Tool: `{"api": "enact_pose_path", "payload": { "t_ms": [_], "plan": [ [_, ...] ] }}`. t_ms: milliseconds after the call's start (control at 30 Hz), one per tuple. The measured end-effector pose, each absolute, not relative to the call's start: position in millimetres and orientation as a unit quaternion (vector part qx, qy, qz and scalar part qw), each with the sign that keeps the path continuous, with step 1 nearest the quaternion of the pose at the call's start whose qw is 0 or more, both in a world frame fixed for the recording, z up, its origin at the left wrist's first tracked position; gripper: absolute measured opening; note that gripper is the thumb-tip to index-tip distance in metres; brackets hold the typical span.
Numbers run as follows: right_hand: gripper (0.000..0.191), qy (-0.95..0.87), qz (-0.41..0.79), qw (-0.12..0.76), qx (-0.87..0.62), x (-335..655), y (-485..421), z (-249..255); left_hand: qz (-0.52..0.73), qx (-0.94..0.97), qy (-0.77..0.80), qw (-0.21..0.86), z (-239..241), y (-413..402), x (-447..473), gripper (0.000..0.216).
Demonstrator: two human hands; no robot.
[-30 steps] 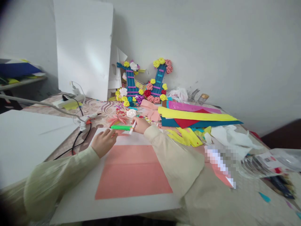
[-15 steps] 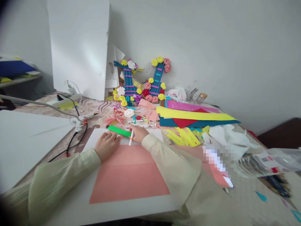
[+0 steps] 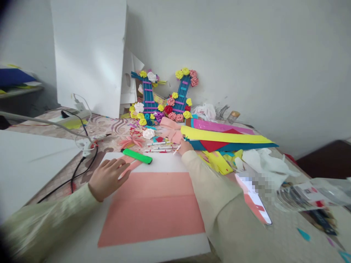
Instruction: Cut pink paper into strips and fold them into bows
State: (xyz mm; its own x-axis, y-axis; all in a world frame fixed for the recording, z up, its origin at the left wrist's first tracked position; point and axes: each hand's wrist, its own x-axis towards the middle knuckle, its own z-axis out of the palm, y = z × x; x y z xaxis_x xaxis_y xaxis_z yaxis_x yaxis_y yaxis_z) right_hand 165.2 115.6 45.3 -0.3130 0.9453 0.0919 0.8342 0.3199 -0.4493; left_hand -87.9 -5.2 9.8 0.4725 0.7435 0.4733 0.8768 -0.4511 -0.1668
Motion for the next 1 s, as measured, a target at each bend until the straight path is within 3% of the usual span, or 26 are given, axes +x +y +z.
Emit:
{"api": "enact_pose_path", "payload": {
  "t_ms": [133,267,333,467,600,767,867,1000],
  "plan": [
    [0.028,-0.795,0.169,0.193,-0.549,167,106,58,-0.202,-0.841,-0.484,0.133,21,-15,-91,0.021],
    [0.011,-0.806,0.184,0.212,-0.521,167,60,74,-0.311,-0.837,-0.447,-0.064,46,-26,-76,0.025],
    [0.013,-0.835,0.221,0.208,-0.459,161,24,82,-0.351,-0.821,-0.421,-0.162,59,-33,-63,0.032],
    [0.014,-0.857,0.275,0.283,-0.330,149,-33,92,-0.333,-0.813,-0.386,-0.282,76,-48,-38,0.022],
    [0.014,-0.814,0.313,0.350,-0.342,155,-47,92,-0.370,-0.749,-0.391,-0.387,79,-56,-30,0.012],
    [0.034,-0.679,0.445,0.467,-0.351,175,-49,89,-0.451,-0.595,-0.331,-0.577,79,-60,-32,0.009],
    [0.025,-0.637,0.489,0.507,-0.314,178,-59,92,-0.459,-0.566,-0.308,-0.612,82,-64,-31,0.008],
    [0.007,-0.620,0.531,0.496,-0.295,173,-71,97,-0.462,-0.565,-0.303,-0.612,84,-68,-28,0.007]
  ]
}}
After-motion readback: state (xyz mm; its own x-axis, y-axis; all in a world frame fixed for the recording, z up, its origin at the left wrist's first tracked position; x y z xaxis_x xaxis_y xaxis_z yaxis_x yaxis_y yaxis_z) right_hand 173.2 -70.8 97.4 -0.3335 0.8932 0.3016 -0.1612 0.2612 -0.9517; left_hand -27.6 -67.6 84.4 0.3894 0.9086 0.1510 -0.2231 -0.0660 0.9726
